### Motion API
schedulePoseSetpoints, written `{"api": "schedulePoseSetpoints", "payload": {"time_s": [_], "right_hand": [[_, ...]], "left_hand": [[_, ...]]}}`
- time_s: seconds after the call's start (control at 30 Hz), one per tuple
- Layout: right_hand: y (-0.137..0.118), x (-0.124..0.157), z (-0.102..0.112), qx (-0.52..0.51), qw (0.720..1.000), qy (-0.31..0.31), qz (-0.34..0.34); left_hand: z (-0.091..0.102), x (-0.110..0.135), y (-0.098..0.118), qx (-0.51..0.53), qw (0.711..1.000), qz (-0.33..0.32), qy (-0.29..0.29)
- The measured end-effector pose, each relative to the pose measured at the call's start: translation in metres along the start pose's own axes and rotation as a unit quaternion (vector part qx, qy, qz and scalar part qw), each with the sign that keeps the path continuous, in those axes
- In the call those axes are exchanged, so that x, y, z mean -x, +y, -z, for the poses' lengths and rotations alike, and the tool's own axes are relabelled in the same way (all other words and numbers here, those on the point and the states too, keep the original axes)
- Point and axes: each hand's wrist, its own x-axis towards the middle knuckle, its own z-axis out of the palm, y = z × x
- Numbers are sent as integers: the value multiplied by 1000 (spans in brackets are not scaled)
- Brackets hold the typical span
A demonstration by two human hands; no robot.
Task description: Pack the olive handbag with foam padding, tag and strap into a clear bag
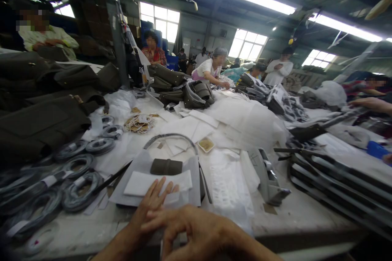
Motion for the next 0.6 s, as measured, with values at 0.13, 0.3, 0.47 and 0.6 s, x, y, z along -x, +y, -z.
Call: {"api": "schedulePoseSetpoints", "payload": {"time_s": [0.13,0.3,0.47,0.6], "right_hand": [[7,0,24,334,923,188,27],[44,-10,53,484,852,169,105],[79,-22,73,499,859,101,56],[93,-26,82,432,897,86,-20]], "left_hand": [[-9,1,8,22,999,29,-13],[-19,2,12,40,999,12,32],[-26,6,14,56,993,45,95],[-24,10,9,67,993,43,91]]}}
